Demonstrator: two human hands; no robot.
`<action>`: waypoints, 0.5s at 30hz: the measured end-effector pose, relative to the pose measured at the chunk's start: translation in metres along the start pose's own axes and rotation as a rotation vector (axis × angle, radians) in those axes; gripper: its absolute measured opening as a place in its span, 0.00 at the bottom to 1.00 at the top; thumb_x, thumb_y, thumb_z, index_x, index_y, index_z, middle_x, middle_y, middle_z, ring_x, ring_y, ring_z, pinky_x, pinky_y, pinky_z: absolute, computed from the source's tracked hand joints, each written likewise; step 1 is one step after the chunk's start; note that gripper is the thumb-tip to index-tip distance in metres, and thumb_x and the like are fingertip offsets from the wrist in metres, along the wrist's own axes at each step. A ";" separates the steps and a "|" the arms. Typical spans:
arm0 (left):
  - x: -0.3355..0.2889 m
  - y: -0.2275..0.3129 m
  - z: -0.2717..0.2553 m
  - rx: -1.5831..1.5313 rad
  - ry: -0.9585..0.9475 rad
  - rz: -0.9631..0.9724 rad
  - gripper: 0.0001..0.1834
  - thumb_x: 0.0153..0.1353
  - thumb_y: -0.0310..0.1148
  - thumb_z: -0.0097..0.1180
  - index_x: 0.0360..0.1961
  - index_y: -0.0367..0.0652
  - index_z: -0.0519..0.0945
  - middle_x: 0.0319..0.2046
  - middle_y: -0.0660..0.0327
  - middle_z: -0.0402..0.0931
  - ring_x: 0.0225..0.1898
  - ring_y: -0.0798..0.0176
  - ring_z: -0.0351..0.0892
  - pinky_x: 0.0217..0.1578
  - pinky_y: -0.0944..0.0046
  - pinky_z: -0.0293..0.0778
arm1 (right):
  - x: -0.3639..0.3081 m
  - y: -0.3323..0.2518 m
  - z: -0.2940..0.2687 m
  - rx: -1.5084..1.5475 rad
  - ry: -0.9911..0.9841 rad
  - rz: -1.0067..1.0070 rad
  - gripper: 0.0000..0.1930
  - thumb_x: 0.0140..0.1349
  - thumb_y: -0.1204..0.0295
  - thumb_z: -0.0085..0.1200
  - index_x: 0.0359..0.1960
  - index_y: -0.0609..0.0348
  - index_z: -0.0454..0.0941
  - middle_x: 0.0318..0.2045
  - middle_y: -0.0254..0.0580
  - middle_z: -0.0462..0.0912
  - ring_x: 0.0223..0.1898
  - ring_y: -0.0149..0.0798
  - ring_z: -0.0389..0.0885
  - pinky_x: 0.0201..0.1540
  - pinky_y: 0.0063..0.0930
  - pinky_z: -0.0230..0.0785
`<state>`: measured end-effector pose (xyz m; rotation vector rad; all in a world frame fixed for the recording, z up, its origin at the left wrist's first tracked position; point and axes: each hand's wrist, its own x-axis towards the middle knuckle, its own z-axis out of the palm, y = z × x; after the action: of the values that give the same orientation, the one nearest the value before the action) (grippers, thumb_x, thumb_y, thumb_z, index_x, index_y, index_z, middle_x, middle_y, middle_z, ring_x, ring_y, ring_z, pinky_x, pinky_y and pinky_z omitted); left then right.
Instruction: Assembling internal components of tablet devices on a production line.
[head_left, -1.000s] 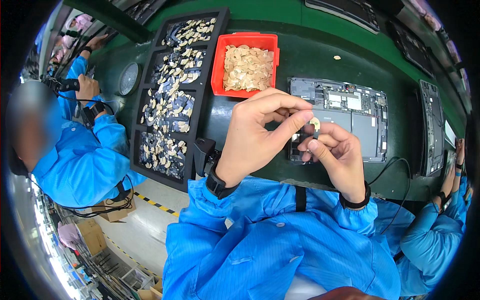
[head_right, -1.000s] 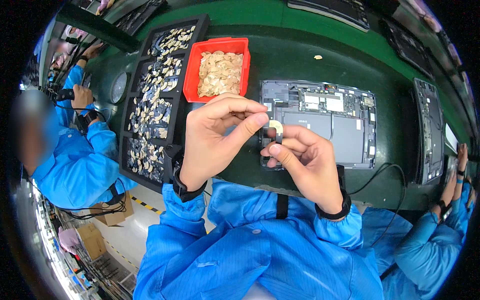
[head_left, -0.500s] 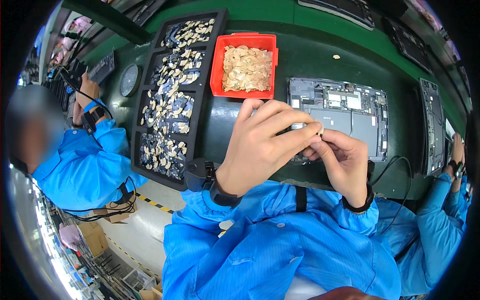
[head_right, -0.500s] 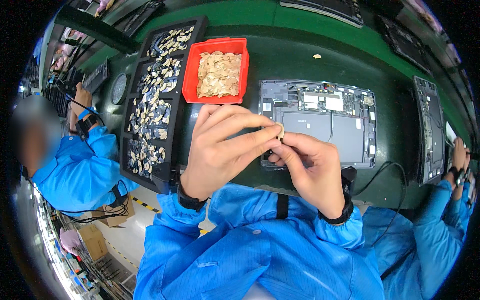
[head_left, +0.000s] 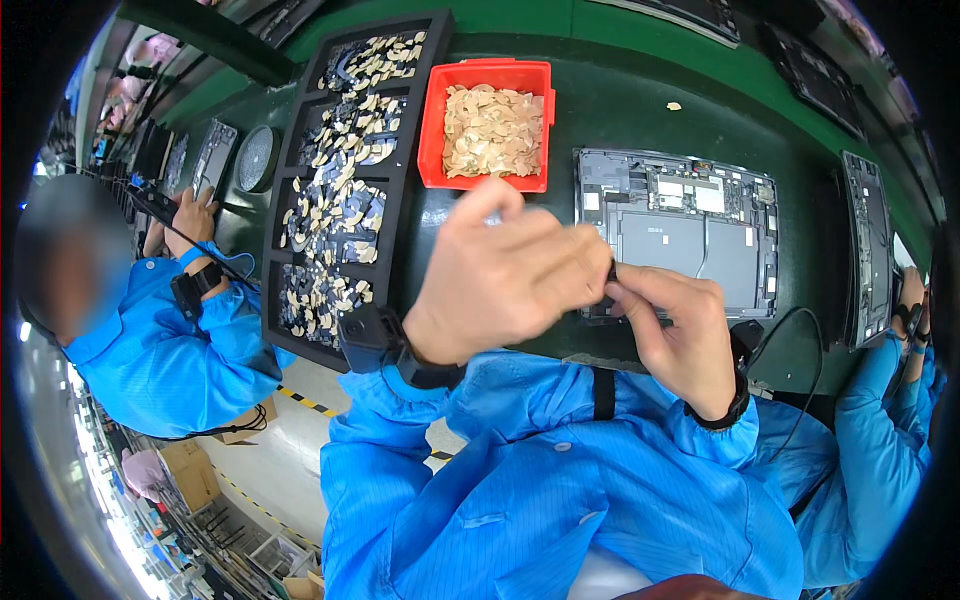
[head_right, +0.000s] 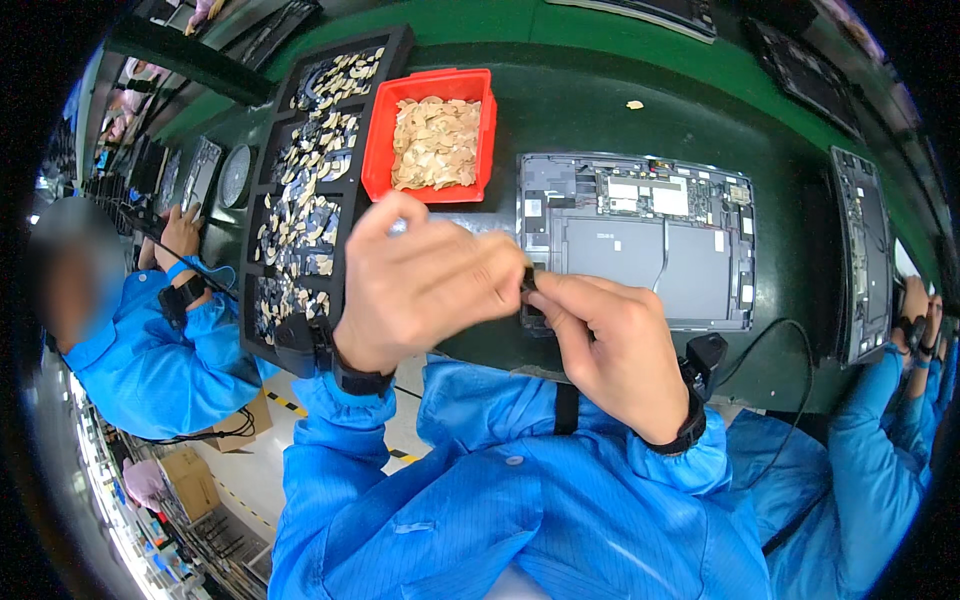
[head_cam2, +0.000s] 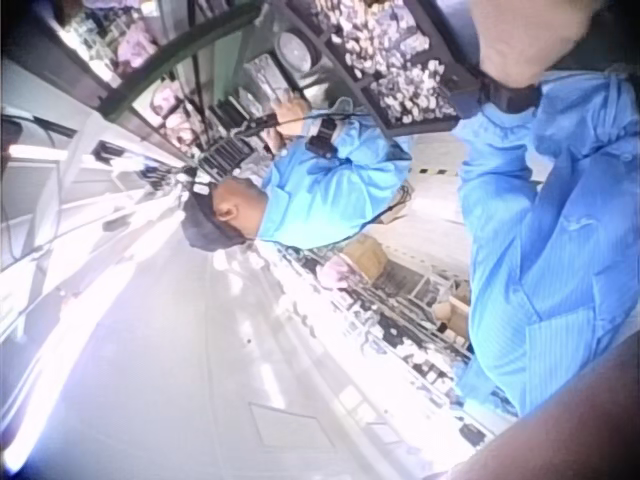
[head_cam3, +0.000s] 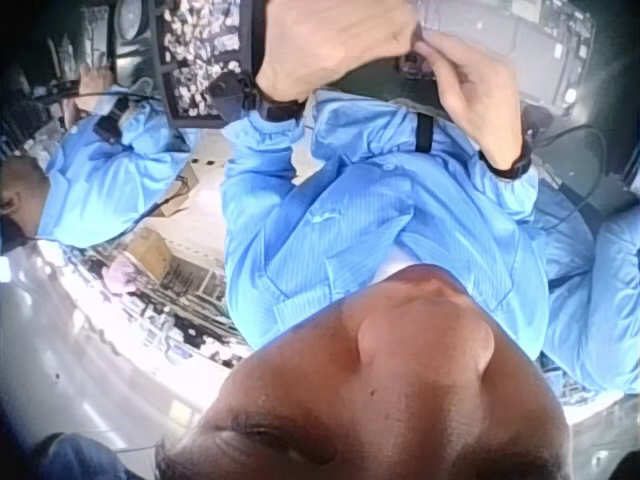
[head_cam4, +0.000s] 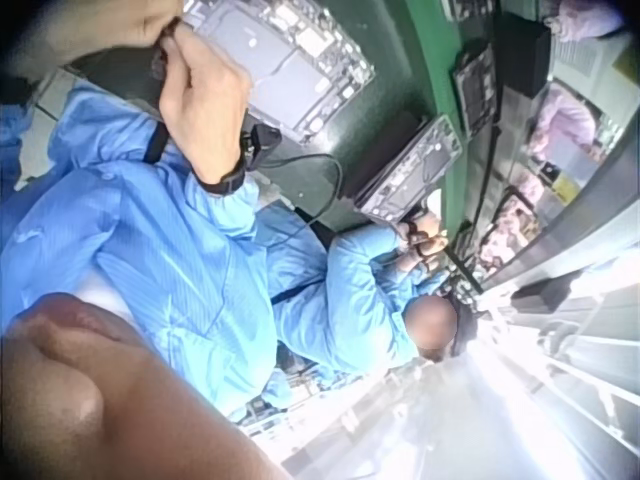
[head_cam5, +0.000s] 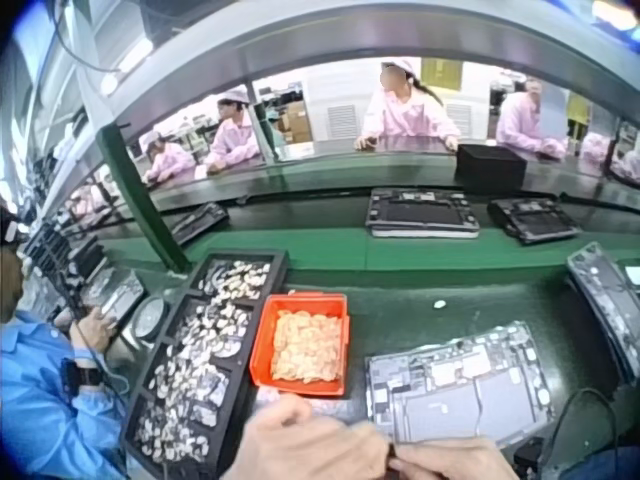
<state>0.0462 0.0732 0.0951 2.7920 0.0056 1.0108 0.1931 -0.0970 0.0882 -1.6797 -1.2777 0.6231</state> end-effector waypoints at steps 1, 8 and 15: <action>-0.001 -0.008 -0.001 0.041 0.008 -0.001 0.11 0.48 0.28 0.77 0.32 0.46 0.87 0.31 0.71 0.87 0.27 0.70 0.82 0.31 0.64 0.66 | 0.000 -0.002 0.001 -0.019 0.017 0.054 0.10 0.65 0.83 0.61 0.47 0.64 0.88 0.34 0.55 0.88 0.34 0.54 0.89 0.38 0.37 0.79; -0.001 -0.034 0.013 0.181 0.143 -0.560 0.08 0.67 0.31 0.67 0.41 0.38 0.91 0.34 0.49 0.90 0.37 0.47 0.90 0.40 0.56 0.80 | 0.008 0.009 0.003 -0.243 0.256 0.033 0.12 0.65 0.83 0.61 0.49 0.66 0.88 0.38 0.57 0.89 0.39 0.54 0.90 0.42 0.37 0.81; 0.001 0.031 0.043 -0.480 0.035 -0.721 0.07 0.63 0.30 0.72 0.37 0.36 0.91 0.26 0.53 0.88 0.27 0.60 0.89 0.32 0.62 0.77 | 0.010 0.021 0.006 -0.385 0.258 -0.221 0.14 0.66 0.84 0.60 0.53 0.67 0.86 0.49 0.55 0.89 0.51 0.55 0.88 0.54 0.38 0.81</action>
<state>0.0722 0.0353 0.0682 2.0700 0.6323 0.7395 0.2012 -0.0869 0.0679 -1.8194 -1.4280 0.0232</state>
